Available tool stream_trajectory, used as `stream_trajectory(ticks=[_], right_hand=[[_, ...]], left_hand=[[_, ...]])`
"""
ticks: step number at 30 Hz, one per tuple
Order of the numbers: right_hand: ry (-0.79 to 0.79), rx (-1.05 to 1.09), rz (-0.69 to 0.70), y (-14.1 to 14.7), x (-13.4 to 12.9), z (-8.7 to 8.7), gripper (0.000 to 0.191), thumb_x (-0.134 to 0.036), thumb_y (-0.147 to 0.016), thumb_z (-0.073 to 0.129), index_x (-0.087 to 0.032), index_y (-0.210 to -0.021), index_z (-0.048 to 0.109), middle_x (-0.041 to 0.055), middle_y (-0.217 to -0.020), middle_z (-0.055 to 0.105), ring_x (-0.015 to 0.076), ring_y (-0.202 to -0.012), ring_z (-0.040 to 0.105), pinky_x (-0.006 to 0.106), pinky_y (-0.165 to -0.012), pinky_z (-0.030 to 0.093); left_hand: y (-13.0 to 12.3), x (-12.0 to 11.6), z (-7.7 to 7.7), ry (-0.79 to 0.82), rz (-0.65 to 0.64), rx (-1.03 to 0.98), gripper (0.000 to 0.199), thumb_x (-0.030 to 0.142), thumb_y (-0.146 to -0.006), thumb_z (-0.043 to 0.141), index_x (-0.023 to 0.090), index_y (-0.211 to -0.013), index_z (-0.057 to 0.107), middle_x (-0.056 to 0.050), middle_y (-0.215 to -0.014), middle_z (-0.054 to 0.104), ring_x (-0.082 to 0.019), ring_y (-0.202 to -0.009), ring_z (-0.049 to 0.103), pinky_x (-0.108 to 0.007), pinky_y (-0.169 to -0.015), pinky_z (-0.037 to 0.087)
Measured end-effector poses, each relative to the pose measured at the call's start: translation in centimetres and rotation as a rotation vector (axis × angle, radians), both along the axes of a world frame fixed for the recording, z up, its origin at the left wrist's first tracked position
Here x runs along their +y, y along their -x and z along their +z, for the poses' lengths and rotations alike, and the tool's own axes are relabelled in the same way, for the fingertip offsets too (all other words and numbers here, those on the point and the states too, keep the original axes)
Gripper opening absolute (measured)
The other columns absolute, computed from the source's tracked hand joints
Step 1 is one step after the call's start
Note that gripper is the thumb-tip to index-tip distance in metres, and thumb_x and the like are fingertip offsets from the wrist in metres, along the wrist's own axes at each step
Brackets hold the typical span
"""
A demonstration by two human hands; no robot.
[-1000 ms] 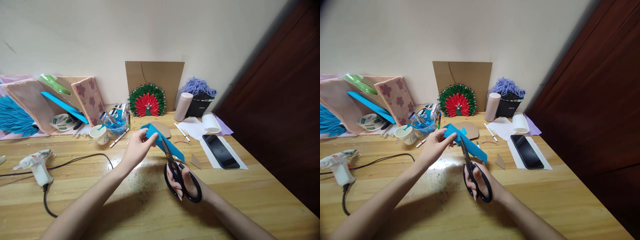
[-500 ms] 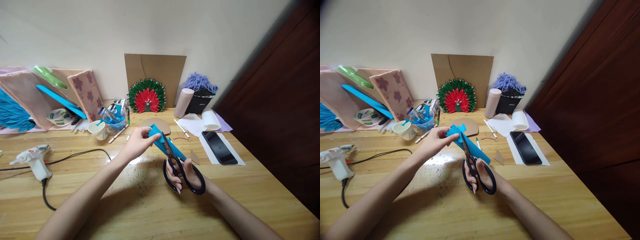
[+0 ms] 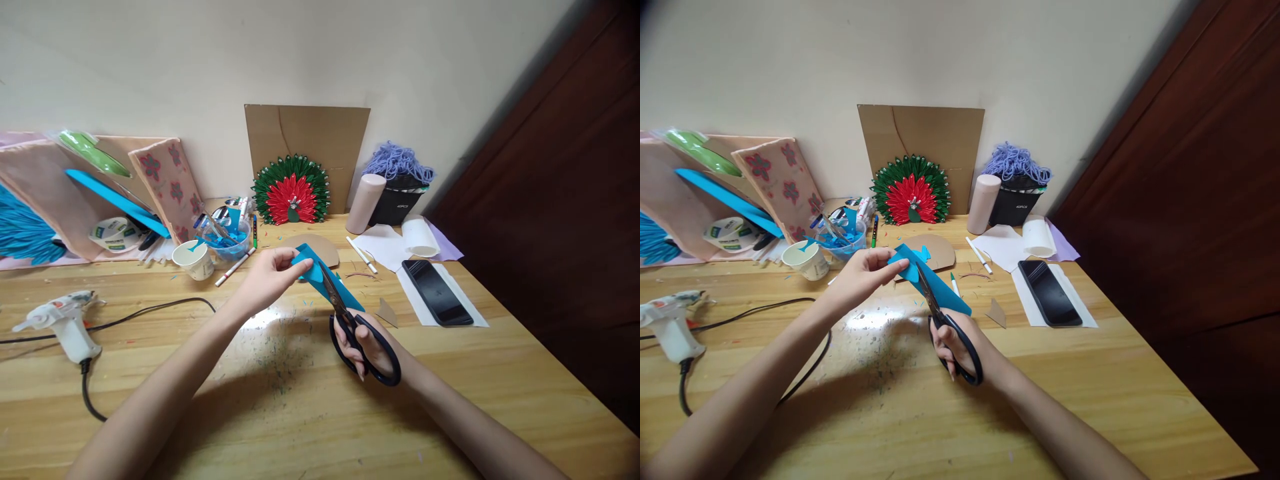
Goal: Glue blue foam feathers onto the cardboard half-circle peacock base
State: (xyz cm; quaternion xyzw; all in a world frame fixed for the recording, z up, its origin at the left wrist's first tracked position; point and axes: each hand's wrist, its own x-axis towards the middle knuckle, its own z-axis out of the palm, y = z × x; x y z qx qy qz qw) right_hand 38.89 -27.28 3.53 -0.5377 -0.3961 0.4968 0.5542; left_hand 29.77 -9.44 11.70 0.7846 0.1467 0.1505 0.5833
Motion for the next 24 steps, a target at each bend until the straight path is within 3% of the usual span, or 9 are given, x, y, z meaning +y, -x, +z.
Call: stream_trajectory(ticks=[11,19,24], right_hand=[[-0.085,-0.138,0.194,-0.2,-0.6,3.0,0.073,-0.083,-0.063,0.02,-0.017,-0.083,0.044,-0.0045,-0.061,0.038,0.007,-0.048,0.038,0.022,-0.046,0.043],[-0.109,-0.26,0.24,-0.3,1.1,6.0,0.072,-0.082,-0.065,0.019,-0.016,-0.082,0.045,-0.0034,-0.059,0.041,0.0087,-0.049,0.042,0.023,-0.047,0.042],[-0.13,-0.232,0.236,0.4,2.3,6.6,0.07,-0.081,-0.067,0.022,-0.016,-0.081,0.044,-0.0042,-0.059,0.04,0.0081,-0.048,0.04,0.022,-0.045,0.041]], left_hand=[[0.6,-0.2,0.7,0.025,-0.046,-0.123,0.019,0.033,-0.078,0.056,0.014,-0.074,0.059,0.0,-0.071,0.059,-0.012,-0.07,0.056,-0.024,-0.069,0.046],[1.9,0.6,2.0,-0.033,-0.025,-0.185,0.021,0.034,-0.08,0.053,0.014,-0.073,0.058,0.0,-0.068,0.056,-0.011,-0.062,0.051,-0.021,-0.057,0.041],[2.7,0.8,2.8,-0.149,0.047,-0.207,0.023,0.033,-0.081,0.052,0.015,-0.067,0.054,0.002,-0.062,0.049,-0.008,-0.055,0.043,-0.02,-0.051,0.033]])
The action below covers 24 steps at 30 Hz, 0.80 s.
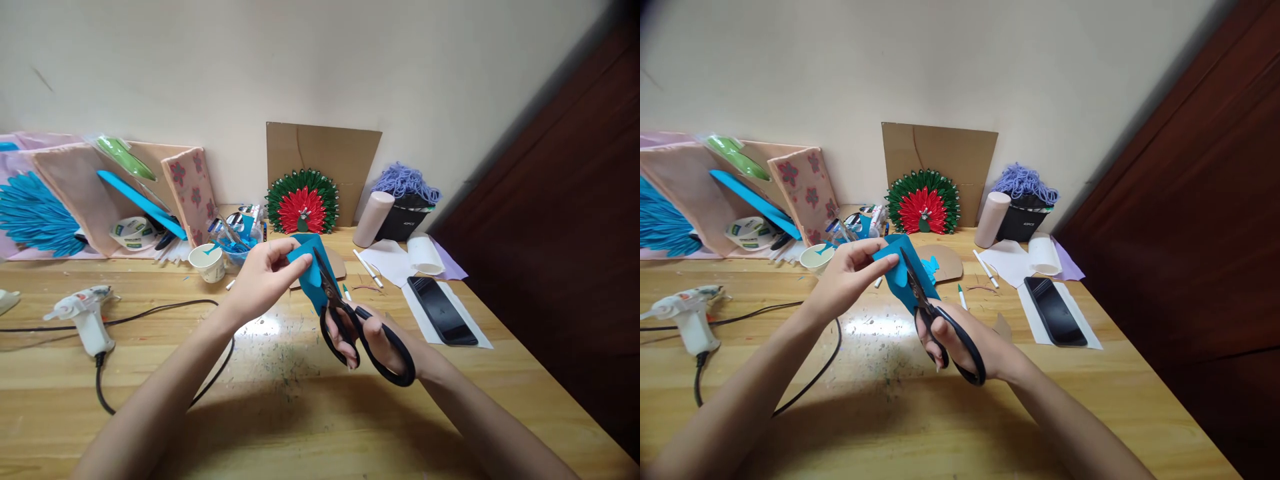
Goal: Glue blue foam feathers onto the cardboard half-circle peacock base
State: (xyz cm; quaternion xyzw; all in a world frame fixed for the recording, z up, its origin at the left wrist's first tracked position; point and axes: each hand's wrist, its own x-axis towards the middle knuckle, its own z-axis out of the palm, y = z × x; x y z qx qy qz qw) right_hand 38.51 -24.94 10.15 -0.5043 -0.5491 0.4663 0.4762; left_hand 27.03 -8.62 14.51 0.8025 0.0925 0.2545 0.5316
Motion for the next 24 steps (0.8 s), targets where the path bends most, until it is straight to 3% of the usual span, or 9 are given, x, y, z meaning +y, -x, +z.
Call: stream_trajectory(ticks=[5,10,17,24], right_hand=[[-0.013,0.064,-0.025,0.5,1.1,-0.6,0.067,-0.082,-0.066,0.028,-0.018,-0.076,0.043,-0.0056,-0.056,0.038,0.0072,-0.044,0.038,0.021,-0.043,0.039],[0.045,0.136,-0.071,0.5,1.7,-1.2,0.064,-0.08,-0.063,0.041,-0.018,-0.074,0.043,-0.0068,-0.054,0.037,0.0056,-0.04,0.035,0.018,-0.036,0.037],[0.126,0.176,-0.12,0.8,1.6,-0.8,0.058,-0.075,-0.06,0.052,-0.018,-0.069,0.043,-0.0078,-0.049,0.036,0.0043,-0.038,0.031,0.017,-0.034,0.035],[0.017,-0.007,-0.053,1.2,1.2,0.1,0.072,-0.084,-0.062,0.025,-0.017,-0.079,0.044,-0.0054,-0.054,0.04,0.0071,-0.044,0.038,0.021,-0.043,0.037]], left_hand=[[0.4,0.5,0.4,-0.02,0.052,-0.006,0.025,0.034,-0.081,0.051,0.015,-0.064,0.051,0.001,-0.062,0.048,-0.009,-0.057,0.042,-0.021,-0.053,0.033],[0.6,1.0,0.7,0.018,0.024,-0.011,0.023,0.033,-0.082,0.05,0.015,-0.068,0.052,0.002,-0.063,0.048,-0.009,-0.057,0.042,-0.021,-0.054,0.034],[0.8,1.1,0.9,0.072,0.019,-0.051,0.023,0.032,-0.081,0.05,0.015,-0.066,0.051,0.003,-0.061,0.047,-0.008,-0.057,0.043,-0.021,-0.054,0.035],[1.0,1.2,0.8,0.059,0.003,-0.011,0.023,0.033,-0.081,0.05,0.015,-0.067,0.052,0.002,-0.062,0.05,-0.009,-0.056,0.044,-0.021,-0.054,0.036]])
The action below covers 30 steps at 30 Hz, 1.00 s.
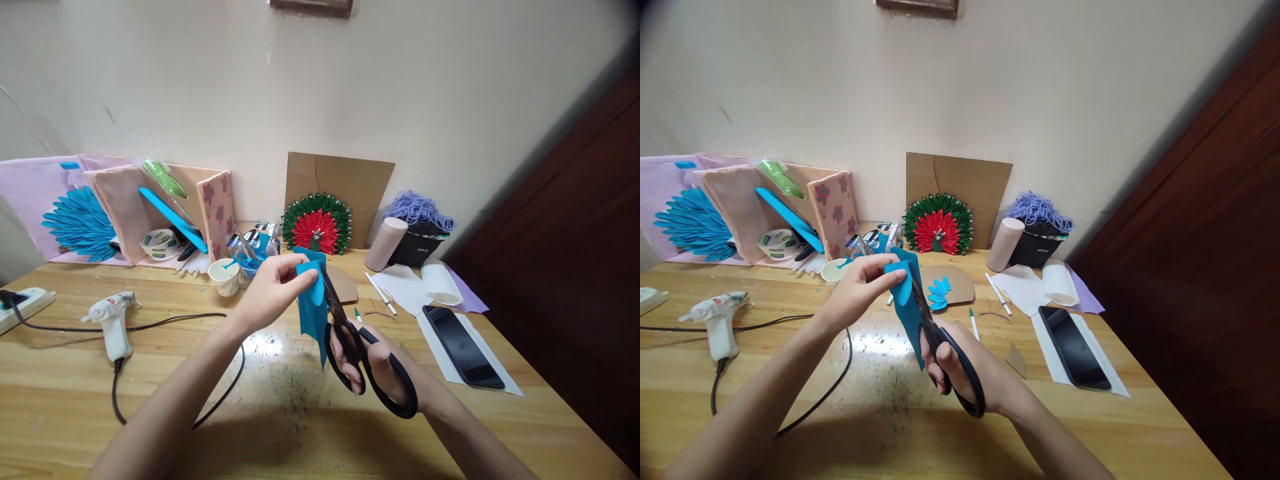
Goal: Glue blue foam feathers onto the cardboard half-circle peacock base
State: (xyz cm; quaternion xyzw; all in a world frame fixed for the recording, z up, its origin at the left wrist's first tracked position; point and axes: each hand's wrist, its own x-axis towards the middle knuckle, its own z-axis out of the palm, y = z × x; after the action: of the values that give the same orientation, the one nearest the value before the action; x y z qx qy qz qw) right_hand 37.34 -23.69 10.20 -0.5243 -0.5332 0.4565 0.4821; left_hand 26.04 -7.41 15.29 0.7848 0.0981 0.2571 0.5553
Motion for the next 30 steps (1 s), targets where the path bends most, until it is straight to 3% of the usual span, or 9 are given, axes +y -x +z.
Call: stream_trajectory(ticks=[6,15,22,24,27,30], right_hand=[[-0.009,0.012,-0.015,0.0,0.4,0.3,0.071,-0.085,-0.062,0.026,-0.018,-0.078,0.044,-0.0056,-0.054,0.04,0.0073,-0.042,0.039,0.021,-0.042,0.036],[0.074,0.119,-0.051,-0.2,0.9,-0.1,0.063,-0.08,-0.059,0.046,-0.019,-0.072,0.042,-0.0086,-0.047,0.036,0.0052,-0.036,0.033,0.018,-0.034,0.035],[0.055,0.021,-0.041,-0.2,2.1,1.3,0.05,-0.068,-0.069,0.052,-0.019,-0.072,0.045,-0.0091,-0.044,0.037,0.005,-0.033,0.033,0.017,-0.032,0.034],[0.048,-0.05,-0.05,0.2,2.8,1.8,0.046,-0.064,-0.073,0.05,-0.019,-0.07,0.044,-0.0089,-0.043,0.038,0.0053,-0.033,0.034,0.017,-0.032,0.034],[0.043,-0.122,-0.056,0.6,3.9,2.3,0.055,-0.074,-0.072,0.039,-0.019,-0.07,0.041,-0.0086,-0.043,0.037,0.0057,-0.032,0.035,0.018,-0.033,0.034],[0.105,-0.096,0.013,0.4,4.6,1.9,0.066,-0.082,-0.068,0.022,-0.019,-0.073,0.041,-0.0073,-0.046,0.039,0.0077,-0.035,0.04,0.021,-0.036,0.037]], left_hand=[[0.2,-0.1,0.1,-0.019,0.013,0.017,0.023,0.036,-0.08,0.051,0.016,-0.07,0.054,0.001,-0.064,0.052,-0.009,-0.056,0.045,-0.021,-0.053,0.037],[0.4,0.1,0.3,0.003,-0.013,0.026,0.023,0.036,-0.08,0.05,0.016,-0.07,0.055,0.0,-0.065,0.053,-0.01,-0.058,0.047,-0.022,-0.056,0.039],[1.7,1.6,1.4,-0.095,0.043,0.081,0.024,0.034,-0.08,0.048,0.016,-0.066,0.053,0.001,-0.062,0.048,-0.01,-0.056,0.044,-0.021,-0.052,0.035],[2.5,2.5,2.0,-0.163,0.04,0.145,0.024,0.033,-0.079,0.047,0.016,-0.063,0.052,0.002,-0.06,0.047,-0.01,-0.055,0.043,-0.021,-0.051,0.034],[3.8,4.1,2.5,-0.258,0.044,0.262,0.023,0.031,-0.078,0.047,0.016,-0.063,0.055,0.002,-0.058,0.046,-0.011,-0.053,0.043,-0.021,-0.049,0.032],[5.0,6.2,2.0,-0.366,0.048,0.387,0.022,0.032,-0.075,0.051,0.017,-0.064,0.061,0.002,-0.056,0.05,-0.011,-0.051,0.043,-0.021,-0.046,0.029]])
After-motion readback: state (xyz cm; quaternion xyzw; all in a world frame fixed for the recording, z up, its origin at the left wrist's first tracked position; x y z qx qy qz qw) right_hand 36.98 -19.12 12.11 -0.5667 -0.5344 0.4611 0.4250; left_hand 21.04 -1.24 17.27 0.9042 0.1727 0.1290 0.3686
